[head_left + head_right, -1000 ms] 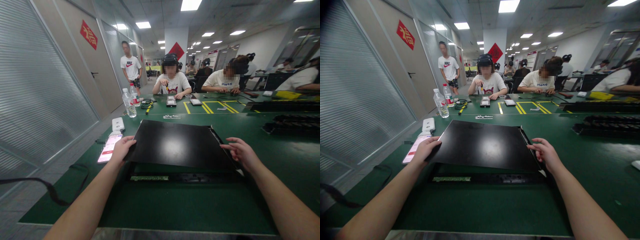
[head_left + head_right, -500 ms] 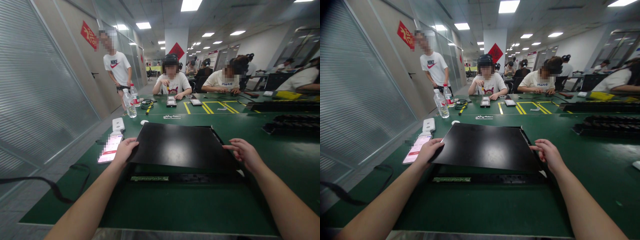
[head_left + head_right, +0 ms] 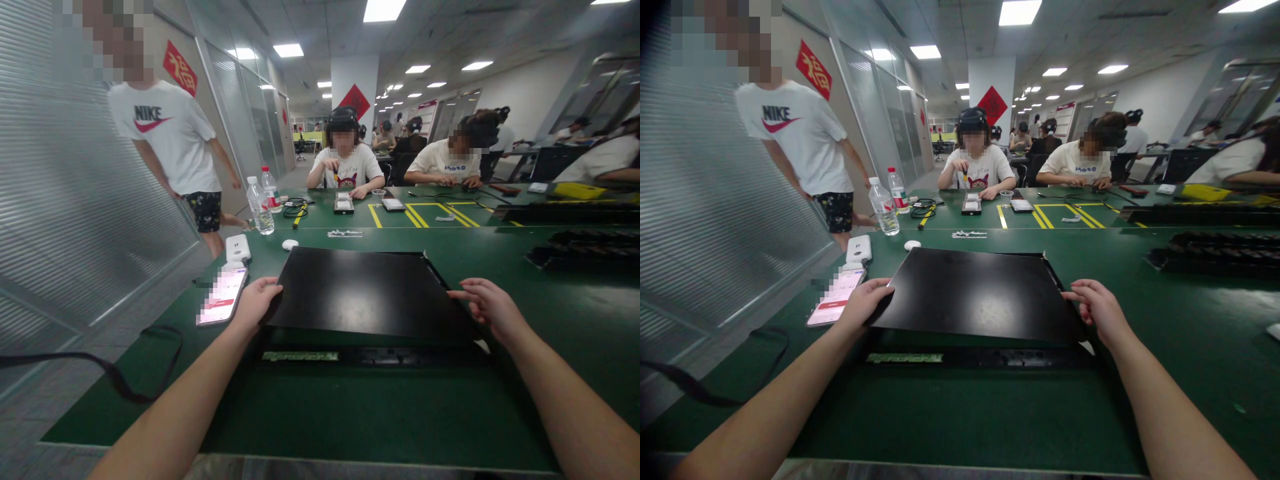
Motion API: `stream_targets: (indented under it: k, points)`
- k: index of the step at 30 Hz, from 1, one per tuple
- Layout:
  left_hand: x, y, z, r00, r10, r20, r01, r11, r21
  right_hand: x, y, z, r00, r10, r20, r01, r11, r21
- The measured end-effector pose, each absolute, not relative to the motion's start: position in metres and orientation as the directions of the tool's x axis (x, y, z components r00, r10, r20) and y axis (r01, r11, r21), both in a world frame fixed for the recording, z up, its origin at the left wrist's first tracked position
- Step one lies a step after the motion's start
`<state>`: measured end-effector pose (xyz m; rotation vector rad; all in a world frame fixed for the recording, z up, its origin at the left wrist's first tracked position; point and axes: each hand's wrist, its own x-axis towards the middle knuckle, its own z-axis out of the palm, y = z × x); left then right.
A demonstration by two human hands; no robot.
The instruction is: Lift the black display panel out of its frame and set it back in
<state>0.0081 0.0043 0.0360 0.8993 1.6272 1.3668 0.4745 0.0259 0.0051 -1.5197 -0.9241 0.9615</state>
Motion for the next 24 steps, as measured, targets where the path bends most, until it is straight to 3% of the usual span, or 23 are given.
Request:
stream_targets:
  k: [14,24]
  points:
    - [0.001,0.008,0.021,-0.344,0.93,-0.13,0.073,0.164,0.984,0.481,0.028,-0.011,0.328,0.943,0.05,0.437,-0.105,-0.893]
    - [0.001,0.009,0.018,-0.331,0.935,-0.13,0.103,0.173,0.979,0.486,0.03,-0.014,0.321,0.943,0.087,0.57,-0.12,-0.813]
